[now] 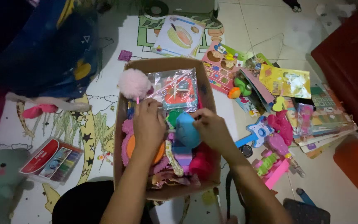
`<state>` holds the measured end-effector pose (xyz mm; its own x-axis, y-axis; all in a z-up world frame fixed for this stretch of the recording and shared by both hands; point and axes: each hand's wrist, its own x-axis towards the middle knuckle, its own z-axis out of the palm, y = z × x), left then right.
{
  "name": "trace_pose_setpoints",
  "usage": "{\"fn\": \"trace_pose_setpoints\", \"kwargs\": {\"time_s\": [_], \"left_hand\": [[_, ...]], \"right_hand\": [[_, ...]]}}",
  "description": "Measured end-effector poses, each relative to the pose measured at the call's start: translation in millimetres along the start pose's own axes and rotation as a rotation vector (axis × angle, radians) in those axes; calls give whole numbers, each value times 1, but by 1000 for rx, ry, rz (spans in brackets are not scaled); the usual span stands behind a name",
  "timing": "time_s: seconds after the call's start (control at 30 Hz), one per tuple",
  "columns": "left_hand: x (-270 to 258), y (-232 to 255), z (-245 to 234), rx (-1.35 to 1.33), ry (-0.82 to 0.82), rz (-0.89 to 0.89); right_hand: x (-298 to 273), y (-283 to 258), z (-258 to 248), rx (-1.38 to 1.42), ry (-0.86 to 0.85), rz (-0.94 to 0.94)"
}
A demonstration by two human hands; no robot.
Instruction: The person packs various children's toys and stationery items into a cardboard box. They place plastic toys, a toy guitar, notebooks, and other small items into the box one by one, arranging them to fit.
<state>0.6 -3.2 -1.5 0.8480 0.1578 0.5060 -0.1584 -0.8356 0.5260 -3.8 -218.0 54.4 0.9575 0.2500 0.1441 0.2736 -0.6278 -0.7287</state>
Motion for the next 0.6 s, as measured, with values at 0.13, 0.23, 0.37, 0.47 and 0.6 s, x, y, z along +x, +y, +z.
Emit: {"fn": "trace_pose_setpoints", "kwargs": {"time_s": [0.13,0.23,0.37,0.47,0.6], "left_hand": [[0,0,-2,-5,-3,13],[2,2,-6,-19,-1,10],[1,9,-8,20,-284,13],[2,26,-15,27,-481,77],[-9,11,8,98,-662,134]], "right_hand": [[6,13,25,45,-40,123],[8,39,45,-60,-8,70],[5,54,53,-53,-171,44],[4,45,49,-95,-220,69],[5,36,46,-116,-264,111]]}}
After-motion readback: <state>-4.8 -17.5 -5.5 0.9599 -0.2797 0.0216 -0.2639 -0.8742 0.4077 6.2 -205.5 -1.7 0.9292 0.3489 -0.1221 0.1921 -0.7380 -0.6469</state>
